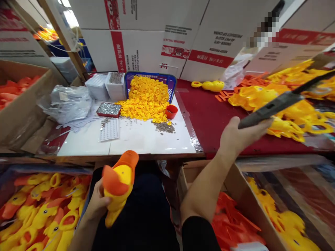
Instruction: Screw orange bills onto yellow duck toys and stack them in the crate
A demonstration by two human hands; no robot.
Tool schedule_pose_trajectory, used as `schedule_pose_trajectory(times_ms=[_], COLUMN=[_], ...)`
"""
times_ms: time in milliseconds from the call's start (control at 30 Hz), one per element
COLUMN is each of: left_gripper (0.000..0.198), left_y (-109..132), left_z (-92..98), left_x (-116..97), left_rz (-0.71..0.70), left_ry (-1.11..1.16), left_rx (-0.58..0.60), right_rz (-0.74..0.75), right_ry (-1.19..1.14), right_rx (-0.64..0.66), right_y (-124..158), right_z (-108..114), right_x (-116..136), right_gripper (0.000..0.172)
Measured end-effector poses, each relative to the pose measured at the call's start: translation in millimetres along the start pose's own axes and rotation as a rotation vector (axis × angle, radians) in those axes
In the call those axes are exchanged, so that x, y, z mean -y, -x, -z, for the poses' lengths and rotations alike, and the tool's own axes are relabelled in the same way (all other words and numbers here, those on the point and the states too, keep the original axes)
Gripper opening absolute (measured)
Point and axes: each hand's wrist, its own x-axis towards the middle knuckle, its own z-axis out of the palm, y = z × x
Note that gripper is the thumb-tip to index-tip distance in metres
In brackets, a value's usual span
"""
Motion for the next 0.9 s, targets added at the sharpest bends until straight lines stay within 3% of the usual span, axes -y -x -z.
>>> schedule_pose_trajectory(times_ms=[33,67,100,133,167,233,267,300,400,467,600,700,800,900], left_gripper=[0.076,0.074,0.071,0.069,0.069,0.067,0.065,0.064,0.059,0.057,0.063,0.075,0.065,0.051], left_y=[9,16,21,24,25,25,24,24,27,32,38,35,29,25], left_z=[9.4,16.9,22.5,26.5,29.2,32.1,32.5,32.5,28.7,23.3,12.4,10.1,12.5,20.7], left_x=[7,14,20,24,28,31,31,31,35,42,62,66,49,17], left_rz=[0.088,0.159,0.216,0.254,0.271,0.253,0.227,0.198,0.145,0.160,0.112,0.050,0.036,-0.130], left_ry=[0.162,0.304,0.416,0.501,0.563,0.622,0.634,0.640,0.654,0.667,0.579,0.430,0.291,0.165], left_rx=[-0.053,-0.090,-0.109,-0.115,-0.107,-0.096,-0.100,-0.105,-0.092,-0.074,-0.117,-0.063,-0.043,-0.171], right_rz=[-0.115,-0.175,-0.199,-0.185,-0.157,-0.084,-0.122,-0.225,-0.562,-0.650,-0.634,-0.715,-0.864,-1.031], right_ry=[0.037,0.001,-0.124,-0.223,-0.303,-0.478,-0.658,-0.796,-0.998,-1.053,-1.050,-1.085,-1.155,-1.246], right_rx=[-0.147,-0.171,-0.064,0.100,0.267,0.639,0.953,1.116,1.021,0.936,0.910,1.037,1.201,1.217], right_y=[16,35,57,83,111,170,198,223,276,287,274,264,271,298], right_z=[-1,-3,-5,-6,-7,-7,-6,-5,-4,-6,-13,-19,-26,-32], right_x=[22,49,77,106,133,177,192,202,212,211,208,209,208,208], right_gripper=[0.057,0.059,0.045,0.025,0.020,0.031,0.033,0.039,0.049,0.050,0.057,0.058,0.055,0.058])
